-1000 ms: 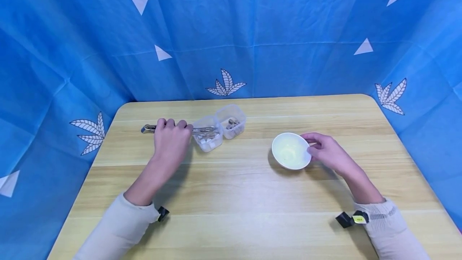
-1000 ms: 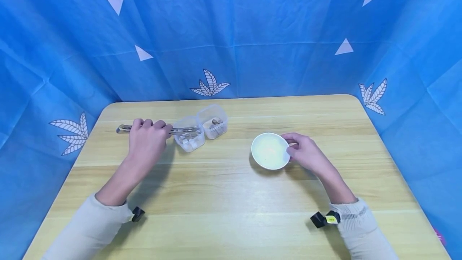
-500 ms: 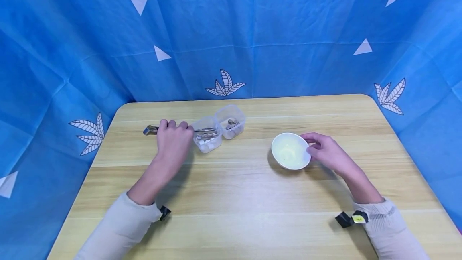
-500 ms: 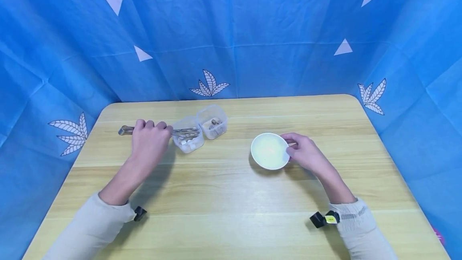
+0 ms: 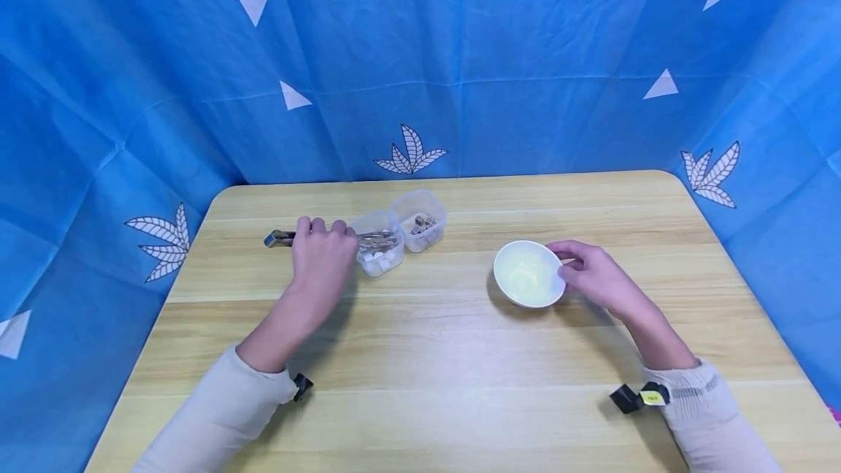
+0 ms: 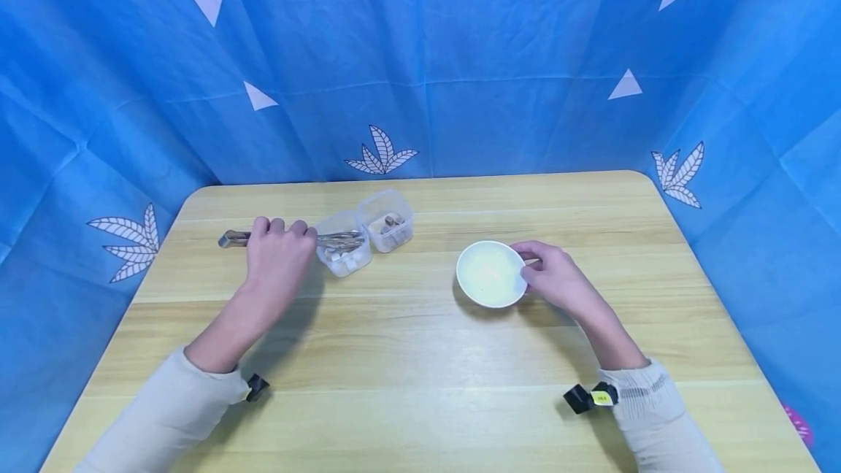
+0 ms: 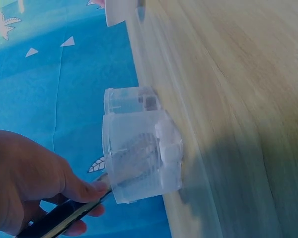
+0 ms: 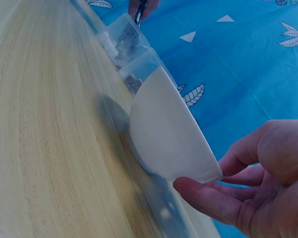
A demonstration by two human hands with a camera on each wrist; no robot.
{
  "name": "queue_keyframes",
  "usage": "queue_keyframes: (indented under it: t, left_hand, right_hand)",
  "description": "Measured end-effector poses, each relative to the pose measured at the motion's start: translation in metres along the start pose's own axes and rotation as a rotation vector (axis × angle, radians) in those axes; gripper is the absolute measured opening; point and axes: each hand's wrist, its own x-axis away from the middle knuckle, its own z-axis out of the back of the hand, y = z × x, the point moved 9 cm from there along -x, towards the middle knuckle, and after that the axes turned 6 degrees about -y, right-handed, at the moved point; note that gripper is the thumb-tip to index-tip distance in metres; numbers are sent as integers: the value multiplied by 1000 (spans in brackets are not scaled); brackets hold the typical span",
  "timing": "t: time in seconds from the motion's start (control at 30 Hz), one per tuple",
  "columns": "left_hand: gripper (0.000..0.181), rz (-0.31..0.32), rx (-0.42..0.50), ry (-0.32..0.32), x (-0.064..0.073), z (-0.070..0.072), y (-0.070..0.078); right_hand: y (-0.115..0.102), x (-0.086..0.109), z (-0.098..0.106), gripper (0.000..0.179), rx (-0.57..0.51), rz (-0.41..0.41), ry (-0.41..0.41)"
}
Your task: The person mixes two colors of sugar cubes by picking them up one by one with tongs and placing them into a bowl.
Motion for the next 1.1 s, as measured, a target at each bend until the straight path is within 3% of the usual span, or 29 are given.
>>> queue_keyframes:
  t: [0.33,0.77,1.1]
  left_hand:
    - [23,-13,-44,29,1,-6,1]
    - [21,-19,3,36,4,-7,-5]
    - [25,-12,38,136,10,1,-15]
  right_hand:
    - [1,-2,1,48,35,8,8]
    - [-1,0,2,49,36,12,9]
    - [-3,0,2,46,97,22,26]
